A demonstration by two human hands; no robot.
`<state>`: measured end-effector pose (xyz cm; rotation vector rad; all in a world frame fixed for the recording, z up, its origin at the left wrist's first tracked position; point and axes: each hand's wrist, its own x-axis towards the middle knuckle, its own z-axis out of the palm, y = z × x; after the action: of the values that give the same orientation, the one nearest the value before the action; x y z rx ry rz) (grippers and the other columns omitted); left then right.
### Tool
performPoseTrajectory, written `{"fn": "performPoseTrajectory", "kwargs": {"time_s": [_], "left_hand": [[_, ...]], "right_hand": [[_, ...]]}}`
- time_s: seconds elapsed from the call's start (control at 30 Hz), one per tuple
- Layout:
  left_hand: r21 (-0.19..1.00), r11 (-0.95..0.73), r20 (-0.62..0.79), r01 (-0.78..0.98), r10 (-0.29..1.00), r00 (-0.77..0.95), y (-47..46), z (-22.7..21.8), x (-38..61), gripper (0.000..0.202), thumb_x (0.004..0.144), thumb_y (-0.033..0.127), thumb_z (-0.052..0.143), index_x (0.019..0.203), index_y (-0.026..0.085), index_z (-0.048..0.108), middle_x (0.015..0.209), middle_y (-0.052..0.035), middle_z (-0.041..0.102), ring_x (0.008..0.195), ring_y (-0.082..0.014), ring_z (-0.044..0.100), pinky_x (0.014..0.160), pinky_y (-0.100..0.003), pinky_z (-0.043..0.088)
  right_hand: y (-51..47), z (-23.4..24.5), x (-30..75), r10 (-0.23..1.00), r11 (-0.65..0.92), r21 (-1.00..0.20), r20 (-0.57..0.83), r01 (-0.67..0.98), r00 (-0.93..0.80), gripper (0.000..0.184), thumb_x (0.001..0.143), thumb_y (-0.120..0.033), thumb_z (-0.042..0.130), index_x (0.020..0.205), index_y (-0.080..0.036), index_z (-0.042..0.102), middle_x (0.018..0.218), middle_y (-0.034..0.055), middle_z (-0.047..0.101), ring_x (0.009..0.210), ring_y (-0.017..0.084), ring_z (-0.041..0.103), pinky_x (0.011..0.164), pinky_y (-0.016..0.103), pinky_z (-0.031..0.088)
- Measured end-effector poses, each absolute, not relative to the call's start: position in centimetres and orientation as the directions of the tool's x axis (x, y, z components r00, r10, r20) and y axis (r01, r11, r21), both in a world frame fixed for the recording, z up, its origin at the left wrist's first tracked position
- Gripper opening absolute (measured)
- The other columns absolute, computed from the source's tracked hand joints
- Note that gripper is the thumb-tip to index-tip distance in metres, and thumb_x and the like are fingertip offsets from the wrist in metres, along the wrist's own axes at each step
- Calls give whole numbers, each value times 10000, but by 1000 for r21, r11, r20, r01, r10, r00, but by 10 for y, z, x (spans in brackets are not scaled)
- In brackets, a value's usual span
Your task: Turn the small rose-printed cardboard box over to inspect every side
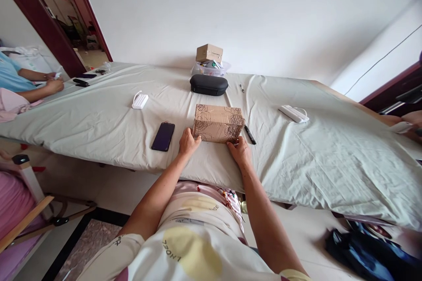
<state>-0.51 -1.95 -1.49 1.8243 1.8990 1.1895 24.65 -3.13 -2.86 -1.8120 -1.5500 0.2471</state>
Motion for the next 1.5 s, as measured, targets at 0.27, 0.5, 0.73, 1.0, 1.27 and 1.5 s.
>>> {"fn": "performPoseTrajectory", "kwargs": {"time_s": [0.27,0.5,0.73,1.0,1.27,1.5], "left_hand": [[720,-112,329,685,924,-195,-16,-15,-6,314,856,290,811,1015,168,571,1038,-114,677,1017,-269,680,813,-320,500],[702,-67,265,709,949,-172,-18,-11,-7,395,825,353,865,1019,166,577,1069,-111,681,1049,-271,675,803,-295,476],[719,-87,280,690,944,-173,-16,-16,-11,364,829,344,864,1001,175,591,1035,-100,678,1002,-254,670,807,-302,475],[715,-144,333,684,931,-152,-17,-17,-12,341,823,301,864,976,181,584,1018,-87,663,986,-247,663,793,-300,478],[711,-160,367,685,915,-167,-15,-21,-10,364,812,300,877,953,185,562,995,-83,659,975,-251,666,773,-302,477],[701,-157,364,695,918,-159,-11,-22,-11,361,811,278,870,939,189,545,1007,-95,661,992,-265,670,792,-316,493]], "right_hand": [[-34,-25,244,911,-25,-599,317,800,265,283,811,-418,613,1002,-217,553,985,94,619,813,242,575,815,420,487],[-35,-26,245,914,-24,-586,316,810,255,267,814,-440,587,949,-218,528,923,61,571,776,216,532,787,405,463],[-35,-29,243,908,-2,-609,332,793,257,295,784,-429,615,969,-215,530,928,47,536,767,196,490,785,390,451],[-36,-26,241,916,-35,-581,308,813,259,319,807,-417,614,1036,-201,558,954,65,551,805,213,512,807,385,458],[-35,-29,242,912,-27,-594,315,804,264,328,816,-422,615,1053,-199,574,969,74,571,815,220,538,820,396,476],[-31,-33,246,900,60,-650,364,758,241,321,775,-472,642,935,-236,495,863,28,532,791,209,495,794,401,468]]}}
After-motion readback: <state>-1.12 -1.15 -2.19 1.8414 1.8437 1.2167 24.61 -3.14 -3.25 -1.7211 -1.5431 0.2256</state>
